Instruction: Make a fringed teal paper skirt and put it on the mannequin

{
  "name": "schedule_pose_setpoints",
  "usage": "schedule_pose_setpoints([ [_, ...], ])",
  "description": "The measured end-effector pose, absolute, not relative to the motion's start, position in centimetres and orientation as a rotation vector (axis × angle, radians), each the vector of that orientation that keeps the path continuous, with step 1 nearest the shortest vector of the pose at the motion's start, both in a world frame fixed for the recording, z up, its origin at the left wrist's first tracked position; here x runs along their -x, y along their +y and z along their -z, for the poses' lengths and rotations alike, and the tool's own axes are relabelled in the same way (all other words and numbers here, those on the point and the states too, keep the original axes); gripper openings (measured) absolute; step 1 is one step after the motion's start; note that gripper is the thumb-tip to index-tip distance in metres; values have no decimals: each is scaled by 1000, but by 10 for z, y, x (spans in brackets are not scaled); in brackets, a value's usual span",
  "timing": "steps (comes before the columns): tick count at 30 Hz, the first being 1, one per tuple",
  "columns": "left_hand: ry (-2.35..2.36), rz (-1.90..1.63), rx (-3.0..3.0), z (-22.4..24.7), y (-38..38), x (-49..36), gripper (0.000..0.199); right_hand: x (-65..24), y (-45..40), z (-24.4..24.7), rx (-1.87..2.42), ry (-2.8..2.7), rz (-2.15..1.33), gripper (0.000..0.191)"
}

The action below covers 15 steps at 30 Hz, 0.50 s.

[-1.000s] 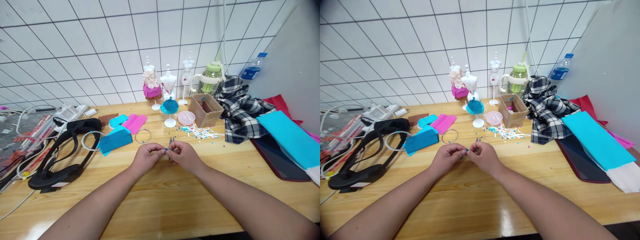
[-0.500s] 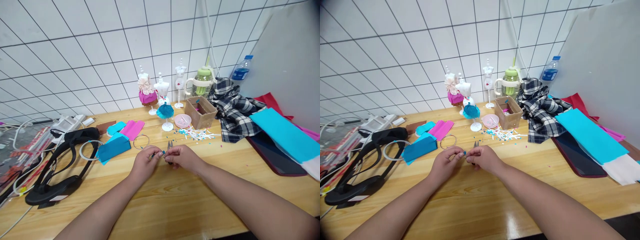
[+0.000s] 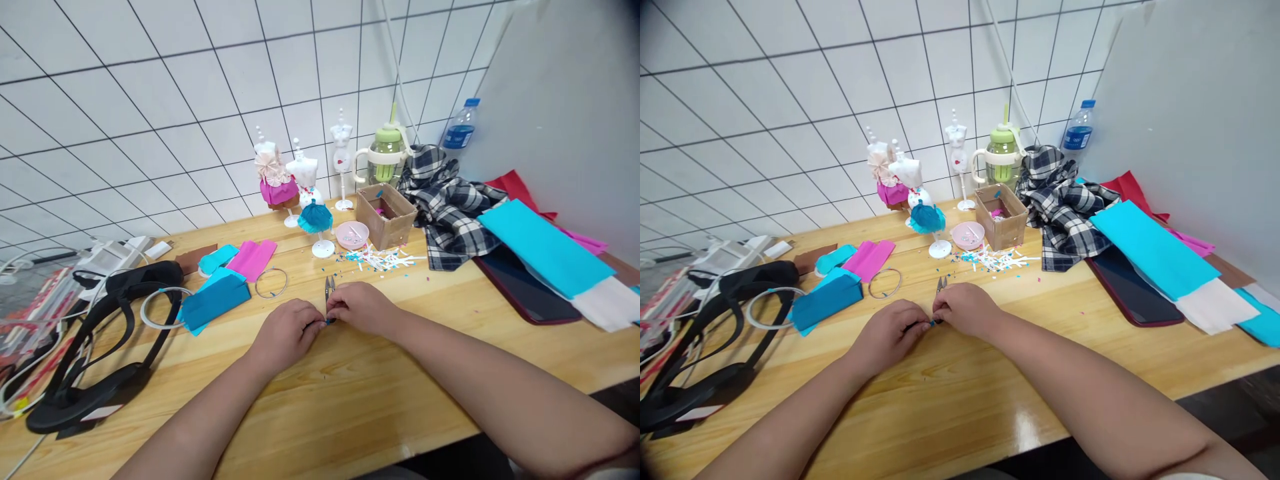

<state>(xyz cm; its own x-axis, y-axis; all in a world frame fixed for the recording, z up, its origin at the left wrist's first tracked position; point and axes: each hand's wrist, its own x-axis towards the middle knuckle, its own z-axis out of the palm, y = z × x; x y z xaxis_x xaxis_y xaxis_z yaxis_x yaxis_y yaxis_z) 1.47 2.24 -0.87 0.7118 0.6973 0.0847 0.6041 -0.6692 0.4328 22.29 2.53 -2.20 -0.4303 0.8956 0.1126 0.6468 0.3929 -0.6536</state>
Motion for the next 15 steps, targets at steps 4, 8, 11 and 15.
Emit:
schedule_pose_setpoints([
  [4, 1028, -233, -2706, 8, 22, -16, 24, -218, 17, 17, 1277, -2427, -353, 13],
  [8, 1205, -275, -2596, 10, 24, -18, 24, -211, 9, 17, 1260, -2462, -166, 15],
  [11, 1304, -444, -2169, 14, 28, -18, 22, -207, 4, 16, 1283, -2382, -101, 17],
  [15, 1189, -649, -1495, 18, 32, -19, 28, -203, -2, 11, 1267, -2279, 37, 25],
])
